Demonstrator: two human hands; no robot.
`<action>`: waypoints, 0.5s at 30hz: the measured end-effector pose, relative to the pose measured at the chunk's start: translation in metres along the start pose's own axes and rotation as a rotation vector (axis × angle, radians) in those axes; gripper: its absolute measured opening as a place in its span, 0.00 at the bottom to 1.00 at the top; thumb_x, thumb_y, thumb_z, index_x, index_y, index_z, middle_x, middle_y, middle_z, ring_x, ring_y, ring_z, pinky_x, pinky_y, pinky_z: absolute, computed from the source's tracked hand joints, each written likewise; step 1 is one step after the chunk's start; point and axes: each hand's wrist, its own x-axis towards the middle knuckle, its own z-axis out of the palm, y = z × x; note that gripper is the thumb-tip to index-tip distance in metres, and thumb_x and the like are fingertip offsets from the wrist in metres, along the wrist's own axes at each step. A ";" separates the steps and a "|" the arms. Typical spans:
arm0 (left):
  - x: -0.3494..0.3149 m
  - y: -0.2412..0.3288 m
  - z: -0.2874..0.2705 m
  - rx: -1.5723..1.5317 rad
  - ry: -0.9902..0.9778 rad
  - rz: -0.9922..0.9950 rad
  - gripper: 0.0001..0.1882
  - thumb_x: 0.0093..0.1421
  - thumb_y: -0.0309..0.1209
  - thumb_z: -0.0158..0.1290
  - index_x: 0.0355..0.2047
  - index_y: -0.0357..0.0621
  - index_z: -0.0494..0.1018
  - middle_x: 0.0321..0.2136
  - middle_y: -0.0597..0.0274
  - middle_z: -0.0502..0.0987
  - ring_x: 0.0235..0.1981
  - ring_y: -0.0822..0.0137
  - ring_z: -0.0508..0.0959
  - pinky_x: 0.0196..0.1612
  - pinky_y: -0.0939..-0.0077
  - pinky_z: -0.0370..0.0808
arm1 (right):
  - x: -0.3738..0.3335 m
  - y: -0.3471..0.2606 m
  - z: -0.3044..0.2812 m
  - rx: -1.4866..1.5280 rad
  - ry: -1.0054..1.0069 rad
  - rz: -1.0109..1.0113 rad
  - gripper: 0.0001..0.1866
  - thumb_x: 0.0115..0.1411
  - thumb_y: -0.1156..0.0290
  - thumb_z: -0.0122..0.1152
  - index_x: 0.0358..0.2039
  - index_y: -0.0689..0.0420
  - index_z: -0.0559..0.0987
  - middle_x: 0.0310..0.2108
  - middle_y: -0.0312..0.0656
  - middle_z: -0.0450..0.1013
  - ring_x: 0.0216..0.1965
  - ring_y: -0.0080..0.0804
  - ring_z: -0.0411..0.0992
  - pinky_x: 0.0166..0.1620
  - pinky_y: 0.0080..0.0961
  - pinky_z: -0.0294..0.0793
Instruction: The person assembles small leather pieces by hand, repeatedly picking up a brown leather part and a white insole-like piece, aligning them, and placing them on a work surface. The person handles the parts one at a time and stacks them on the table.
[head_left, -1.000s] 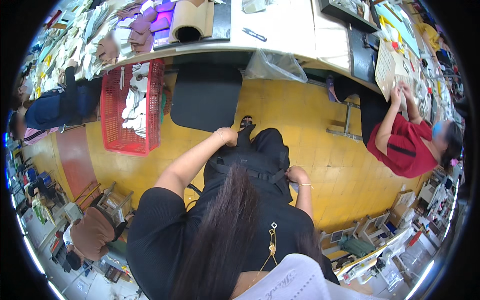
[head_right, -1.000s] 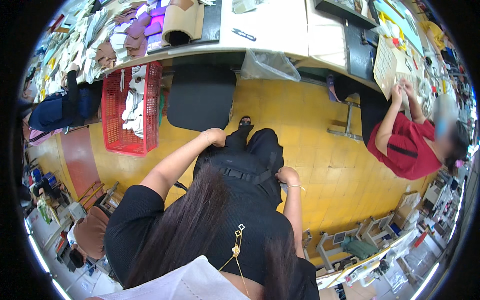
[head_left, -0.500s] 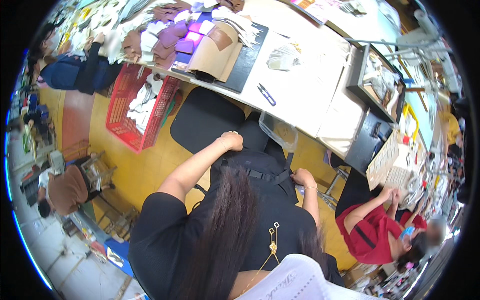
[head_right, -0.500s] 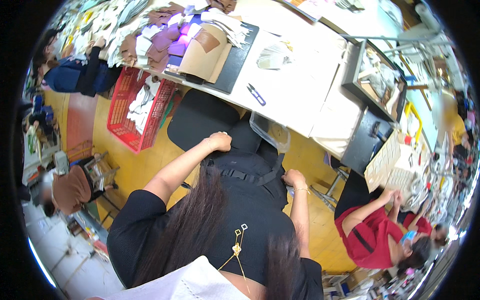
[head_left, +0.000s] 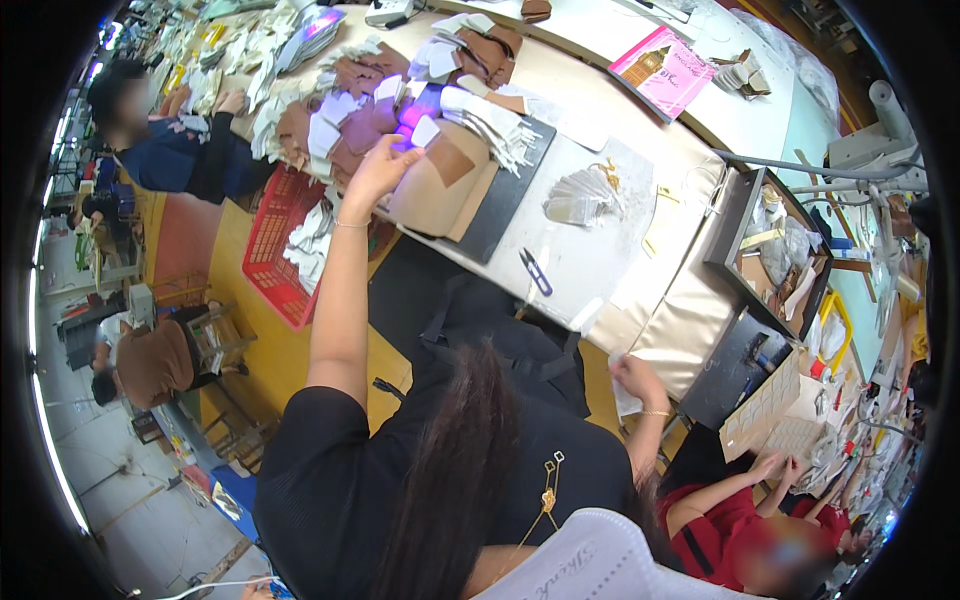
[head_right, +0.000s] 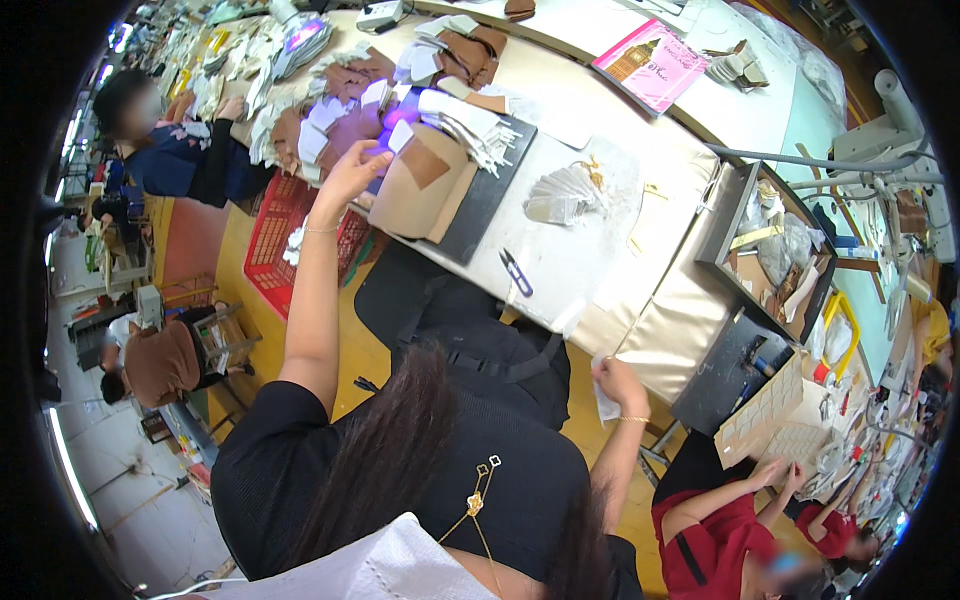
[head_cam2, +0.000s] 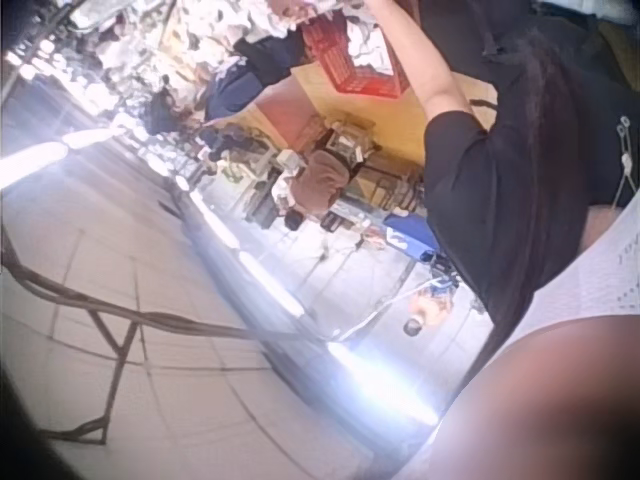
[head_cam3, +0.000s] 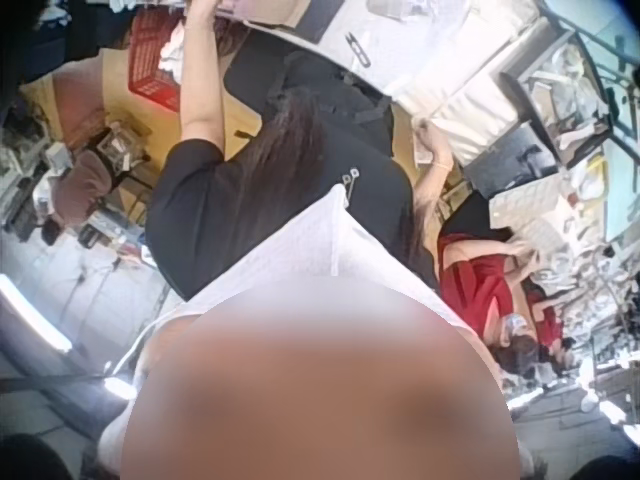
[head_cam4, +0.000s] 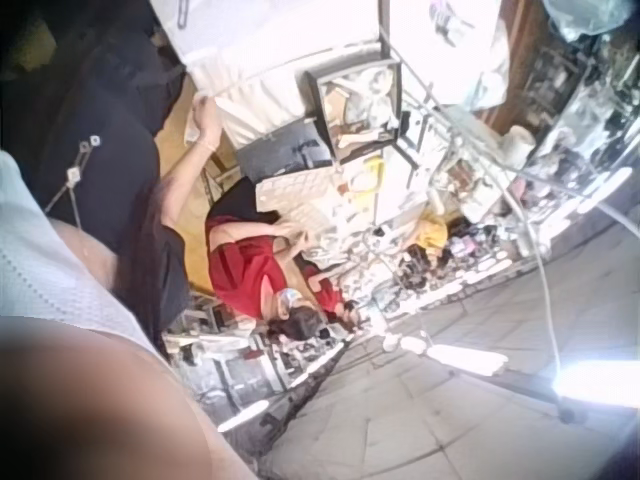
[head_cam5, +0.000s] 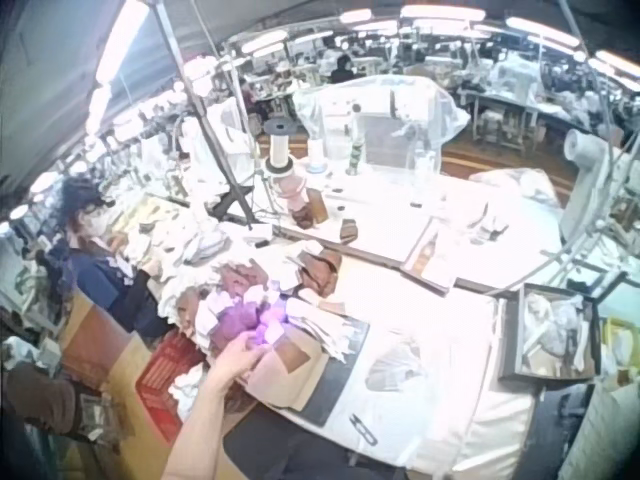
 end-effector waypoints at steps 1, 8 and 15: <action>0.013 -0.002 -0.001 -0.063 0.058 -0.064 0.39 0.55 0.54 0.58 0.54 0.33 0.65 0.28 0.62 0.74 0.29 0.73 0.73 0.32 0.74 0.74 | -0.007 -0.003 -0.018 0.238 0.004 0.028 0.08 0.57 0.73 0.56 0.36 0.63 0.77 0.33 0.53 0.75 0.31 0.45 0.78 0.36 0.36 0.74; 0.084 -0.017 0.007 -0.421 -0.361 -0.378 0.22 0.59 0.45 0.57 0.43 0.38 0.71 0.25 0.67 0.73 0.22 0.78 0.73 0.21 0.84 0.71 | -0.021 -0.064 -0.126 0.218 0.701 0.059 0.25 0.59 0.82 0.52 0.57 0.52 0.69 0.30 0.43 0.75 0.23 0.26 0.72 0.31 0.23 0.70; 0.098 -0.005 -0.017 -0.536 -0.728 -0.429 0.13 0.59 0.33 0.58 0.37 0.36 0.73 0.26 0.62 0.78 0.17 0.75 0.77 0.18 0.89 0.74 | 0.086 -0.143 -0.156 0.763 0.934 -0.134 0.15 0.61 0.79 0.56 0.50 0.64 0.75 0.30 0.34 0.72 0.32 0.17 0.67 0.39 0.11 0.65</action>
